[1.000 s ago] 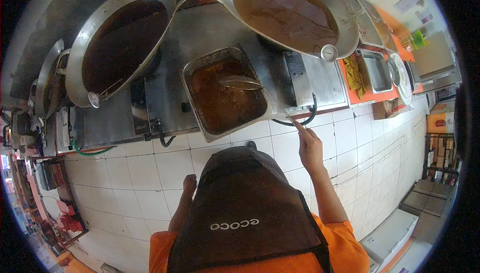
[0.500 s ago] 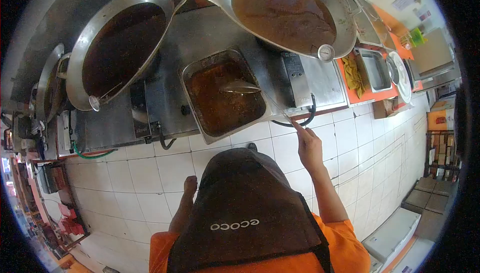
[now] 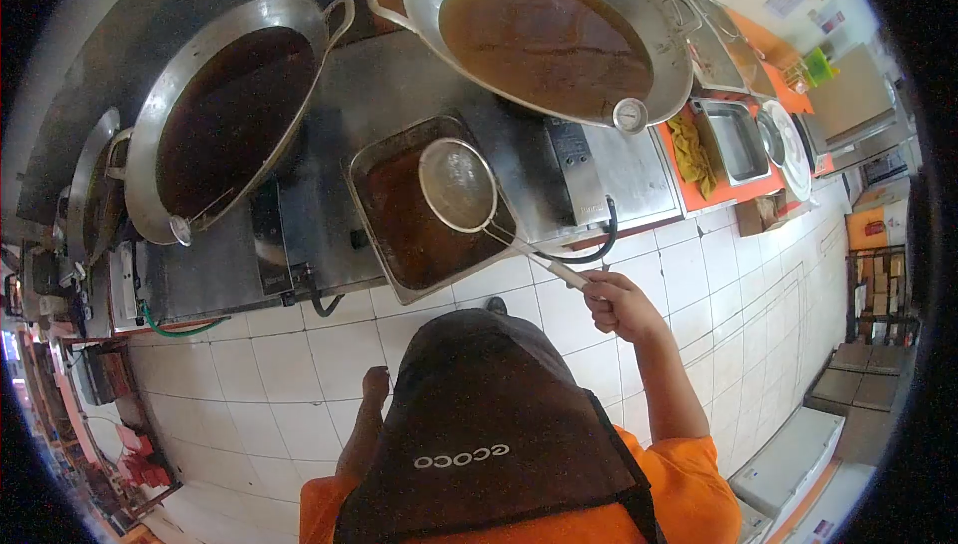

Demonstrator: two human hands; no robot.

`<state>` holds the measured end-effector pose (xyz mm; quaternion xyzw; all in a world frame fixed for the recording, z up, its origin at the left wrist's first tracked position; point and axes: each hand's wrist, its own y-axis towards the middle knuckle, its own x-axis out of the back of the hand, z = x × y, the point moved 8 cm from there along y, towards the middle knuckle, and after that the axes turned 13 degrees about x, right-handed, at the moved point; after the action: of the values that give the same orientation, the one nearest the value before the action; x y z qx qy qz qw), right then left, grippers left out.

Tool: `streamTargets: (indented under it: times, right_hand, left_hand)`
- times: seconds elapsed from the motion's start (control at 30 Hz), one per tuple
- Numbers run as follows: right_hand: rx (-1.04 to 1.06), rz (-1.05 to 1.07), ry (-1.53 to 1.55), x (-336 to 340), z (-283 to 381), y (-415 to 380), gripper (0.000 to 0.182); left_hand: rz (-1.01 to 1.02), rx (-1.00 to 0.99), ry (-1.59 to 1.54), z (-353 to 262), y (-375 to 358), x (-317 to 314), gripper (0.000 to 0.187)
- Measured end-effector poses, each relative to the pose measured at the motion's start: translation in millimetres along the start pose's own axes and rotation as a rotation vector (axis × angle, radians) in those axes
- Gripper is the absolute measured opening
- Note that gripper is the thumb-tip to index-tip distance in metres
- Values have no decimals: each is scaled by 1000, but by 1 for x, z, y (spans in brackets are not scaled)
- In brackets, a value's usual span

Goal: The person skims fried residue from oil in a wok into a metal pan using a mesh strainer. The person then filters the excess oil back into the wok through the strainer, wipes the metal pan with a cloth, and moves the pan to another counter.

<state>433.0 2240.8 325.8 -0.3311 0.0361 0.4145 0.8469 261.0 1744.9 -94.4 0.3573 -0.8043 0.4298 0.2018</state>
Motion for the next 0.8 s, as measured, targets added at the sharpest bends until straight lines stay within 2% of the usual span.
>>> streamTargets:
  times: [0.03,0.1,0.13,0.23,0.27,0.3,0.33,0.4,0.43,0.5,0.53,0.6,0.67,0.7,0.8]
  right_hand:
    - [-2,36,9,-6,13,-5,16]
    - [33,141,9,-18,44,-13,15]
    - [160,60,-90,-13,66,-13,15]
    - [523,-234,-359,-3,166,-19,22]
    - [658,-250,-465,-1,207,-15,32]
    - [775,-346,-489,9,241,-6,34]
    - [927,-344,-614,5,276,9,33]
    - [1250,-451,-1409,17,345,46,33]
    - [1248,-495,-1585,24,367,73,33]
    - [1230,-604,-1945,34,396,122,33]
    - [1177,-592,-1994,36,397,138,30]
    - [1075,-567,-2089,36,398,166,22]
    - [919,-626,-2184,45,394,195,20]
    - [839,-654,-2229,50,392,208,19]
    - [737,-428,-2413,50,369,244,21]
  left_hand:
    - [34,37,61,-12,-6,5,23]
    - [112,78,-598,25,1,-12,20]
    - [150,97,-928,39,3,-19,19]
    - [-116,12,-14,-14,-26,5,18]
    - [-98,118,-54,-26,-34,9,17]
    - [-78,224,-93,-36,-42,11,15]
    - [-57,328,-134,-37,-46,9,13]
    - [-106,25,345,-58,-50,0,11]
    - [-129,-128,583,-60,-54,-12,10]
    - [-86,-211,521,-56,-60,-22,9]
    - [-65,-252,492,-50,-65,-27,9]
    - [54,187,80,11,-52,-53,7]
    - [65,23,489,-25,-70,-49,6]
    - [-88,160,300,-20,-79,-41,7]
    - [-1,105,312,-18,-86,-51,7]
